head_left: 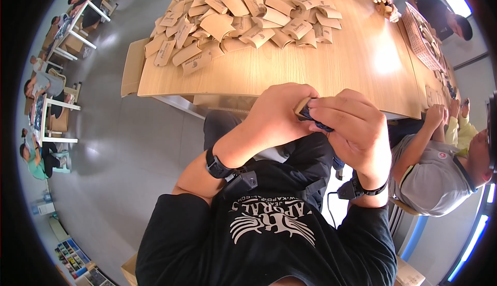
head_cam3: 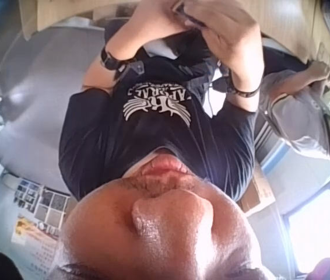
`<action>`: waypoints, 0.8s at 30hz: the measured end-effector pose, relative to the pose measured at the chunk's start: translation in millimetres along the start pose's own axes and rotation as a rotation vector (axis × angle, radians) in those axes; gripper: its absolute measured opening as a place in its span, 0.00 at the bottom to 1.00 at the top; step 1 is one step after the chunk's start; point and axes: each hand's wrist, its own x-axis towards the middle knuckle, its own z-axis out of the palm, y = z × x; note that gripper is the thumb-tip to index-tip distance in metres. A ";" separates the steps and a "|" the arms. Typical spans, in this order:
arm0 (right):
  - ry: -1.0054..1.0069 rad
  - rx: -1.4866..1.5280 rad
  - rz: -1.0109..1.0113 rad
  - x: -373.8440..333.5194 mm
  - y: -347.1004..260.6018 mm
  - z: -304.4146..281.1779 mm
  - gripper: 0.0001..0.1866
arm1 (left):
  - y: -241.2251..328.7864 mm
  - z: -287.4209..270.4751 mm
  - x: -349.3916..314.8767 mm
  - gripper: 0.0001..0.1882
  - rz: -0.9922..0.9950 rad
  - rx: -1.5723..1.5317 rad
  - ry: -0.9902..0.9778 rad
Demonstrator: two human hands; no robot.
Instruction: Packing blue cables into small paper envelopes.
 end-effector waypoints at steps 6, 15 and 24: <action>0.034 -0.016 0.168 4.5 2.5 6.9 0.19 | -9.4 1.8 8.2 0.19 -0.076 -0.024 -0.023; 0.132 0.037 0.120 4.9 30.8 20.6 0.15 | -21.8 4.9 23.1 0.19 -0.186 -0.128 -0.078; 0.281 0.042 0.262 0.0 57.4 46.0 0.10 | -69.3 18.8 33.1 0.19 -0.055 -0.068 -0.014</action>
